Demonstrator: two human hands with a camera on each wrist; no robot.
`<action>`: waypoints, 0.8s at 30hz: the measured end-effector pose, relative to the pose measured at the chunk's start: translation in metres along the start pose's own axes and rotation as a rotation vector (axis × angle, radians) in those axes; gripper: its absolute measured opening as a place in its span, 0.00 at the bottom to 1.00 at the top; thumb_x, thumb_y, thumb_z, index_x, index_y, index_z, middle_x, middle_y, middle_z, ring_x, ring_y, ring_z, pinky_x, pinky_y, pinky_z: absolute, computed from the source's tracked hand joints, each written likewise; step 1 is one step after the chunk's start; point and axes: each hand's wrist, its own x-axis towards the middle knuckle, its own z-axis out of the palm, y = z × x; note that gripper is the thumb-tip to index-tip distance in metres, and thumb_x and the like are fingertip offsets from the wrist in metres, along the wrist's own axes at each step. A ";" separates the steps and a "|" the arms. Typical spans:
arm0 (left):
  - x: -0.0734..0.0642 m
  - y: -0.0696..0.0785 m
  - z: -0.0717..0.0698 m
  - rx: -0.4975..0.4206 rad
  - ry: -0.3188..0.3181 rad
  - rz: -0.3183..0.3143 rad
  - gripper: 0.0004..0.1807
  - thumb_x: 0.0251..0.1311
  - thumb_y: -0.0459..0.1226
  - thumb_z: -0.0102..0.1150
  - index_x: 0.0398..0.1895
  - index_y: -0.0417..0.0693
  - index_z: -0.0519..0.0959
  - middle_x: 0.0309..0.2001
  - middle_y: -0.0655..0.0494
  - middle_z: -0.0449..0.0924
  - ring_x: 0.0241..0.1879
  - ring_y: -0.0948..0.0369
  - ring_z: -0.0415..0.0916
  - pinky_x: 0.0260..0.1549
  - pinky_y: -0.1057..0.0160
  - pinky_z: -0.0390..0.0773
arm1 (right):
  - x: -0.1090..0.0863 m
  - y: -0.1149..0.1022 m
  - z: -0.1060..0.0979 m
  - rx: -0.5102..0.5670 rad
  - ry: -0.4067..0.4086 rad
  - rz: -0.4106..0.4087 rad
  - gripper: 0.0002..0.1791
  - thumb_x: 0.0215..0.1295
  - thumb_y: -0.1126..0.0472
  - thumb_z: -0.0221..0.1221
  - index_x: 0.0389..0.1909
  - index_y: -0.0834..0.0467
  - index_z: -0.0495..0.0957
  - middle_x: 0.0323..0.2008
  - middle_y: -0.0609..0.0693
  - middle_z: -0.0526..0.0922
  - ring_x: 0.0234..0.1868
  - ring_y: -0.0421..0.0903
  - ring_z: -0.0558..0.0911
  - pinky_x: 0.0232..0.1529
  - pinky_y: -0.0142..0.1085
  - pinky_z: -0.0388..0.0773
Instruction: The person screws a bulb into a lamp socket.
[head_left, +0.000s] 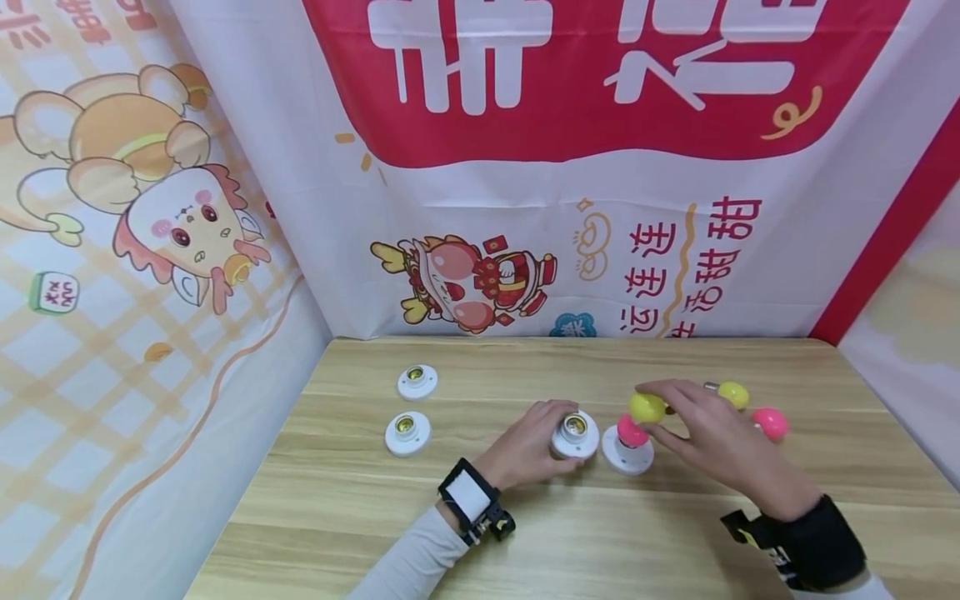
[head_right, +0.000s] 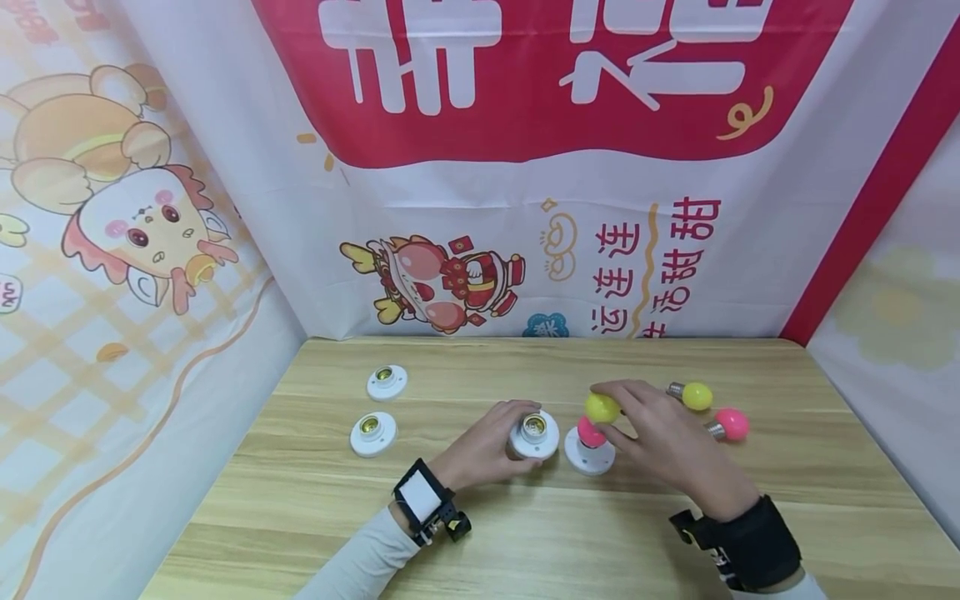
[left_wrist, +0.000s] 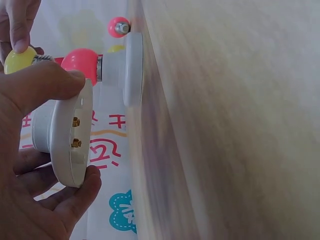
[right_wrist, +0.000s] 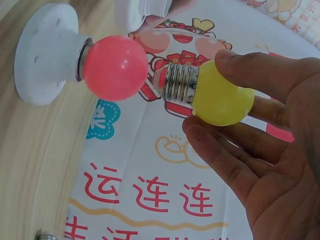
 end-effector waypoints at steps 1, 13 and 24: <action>0.000 0.000 0.000 -0.001 0.000 0.001 0.44 0.60 0.46 0.78 0.77 0.44 0.68 0.75 0.52 0.72 0.73 0.57 0.71 0.75 0.59 0.74 | 0.001 -0.001 0.000 0.007 -0.001 -0.003 0.34 0.52 0.58 0.82 0.61 0.57 0.82 0.54 0.57 0.88 0.46 0.49 0.89 0.45 0.47 0.92; 0.003 0.006 0.003 0.002 -0.009 0.008 0.44 0.62 0.48 0.77 0.77 0.46 0.68 0.76 0.53 0.72 0.74 0.57 0.70 0.75 0.59 0.73 | 0.007 -0.007 0.002 0.033 0.032 -0.094 0.34 0.50 0.61 0.83 0.60 0.58 0.82 0.52 0.56 0.89 0.44 0.46 0.90 0.42 0.42 0.92; 0.007 0.008 0.010 0.007 -0.020 0.029 0.44 0.61 0.47 0.77 0.78 0.46 0.68 0.77 0.53 0.71 0.76 0.57 0.68 0.76 0.59 0.73 | 0.011 -0.016 0.005 0.017 -0.017 -0.075 0.33 0.55 0.59 0.81 0.62 0.55 0.82 0.56 0.56 0.88 0.53 0.54 0.89 0.49 0.49 0.91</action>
